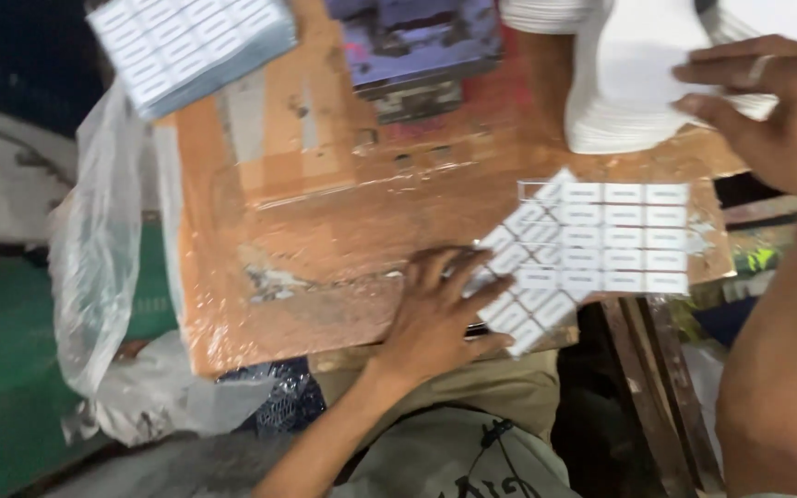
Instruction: The person places white plastic objects onto a wooden table and applies a sheet of labels using a manual press machine. They then remove the objects and peel off the label backing to reveal the applied text.
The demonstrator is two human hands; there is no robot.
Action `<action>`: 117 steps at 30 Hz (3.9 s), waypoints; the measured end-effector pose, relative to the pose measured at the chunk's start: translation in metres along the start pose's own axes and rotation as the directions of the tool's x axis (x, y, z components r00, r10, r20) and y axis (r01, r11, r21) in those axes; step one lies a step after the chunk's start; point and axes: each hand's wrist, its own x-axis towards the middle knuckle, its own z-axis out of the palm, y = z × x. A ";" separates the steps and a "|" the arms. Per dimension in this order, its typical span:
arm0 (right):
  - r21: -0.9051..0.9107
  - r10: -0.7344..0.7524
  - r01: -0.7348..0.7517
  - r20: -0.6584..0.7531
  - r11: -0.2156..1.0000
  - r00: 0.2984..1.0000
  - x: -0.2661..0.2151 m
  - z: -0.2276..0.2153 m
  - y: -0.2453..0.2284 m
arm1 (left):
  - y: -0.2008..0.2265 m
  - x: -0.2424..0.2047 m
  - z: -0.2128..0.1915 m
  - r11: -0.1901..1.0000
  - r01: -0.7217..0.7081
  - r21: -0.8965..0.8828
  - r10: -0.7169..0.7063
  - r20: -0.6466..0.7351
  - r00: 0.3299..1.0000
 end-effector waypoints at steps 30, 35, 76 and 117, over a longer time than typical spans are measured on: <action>0.131 -0.208 0.203 0.029 0.970 0.978 0.054 0.152 -0.157 | -0.131 0.036 -0.028 0.918 0.152 0.367 -0.121 -0.105 0.987; 0.211 -0.115 0.097 0.074 0.973 0.991 0.045 0.143 -0.167 | -0.128 0.038 -0.037 0.933 0.147 0.329 -0.101 -0.154 0.983; 0.762 0.569 -0.522 0.250 0.384 0.784 0.025 0.126 -0.141 | -0.127 0.033 -0.043 0.960 0.254 -0.115 -0.272 -0.187 0.944; 0.667 0.501 -0.426 0.091 0.611 0.861 -0.075 0.081 -0.182 | -0.084 -0.066 -0.064 0.924 0.383 0.000 -0.356 -0.371 0.858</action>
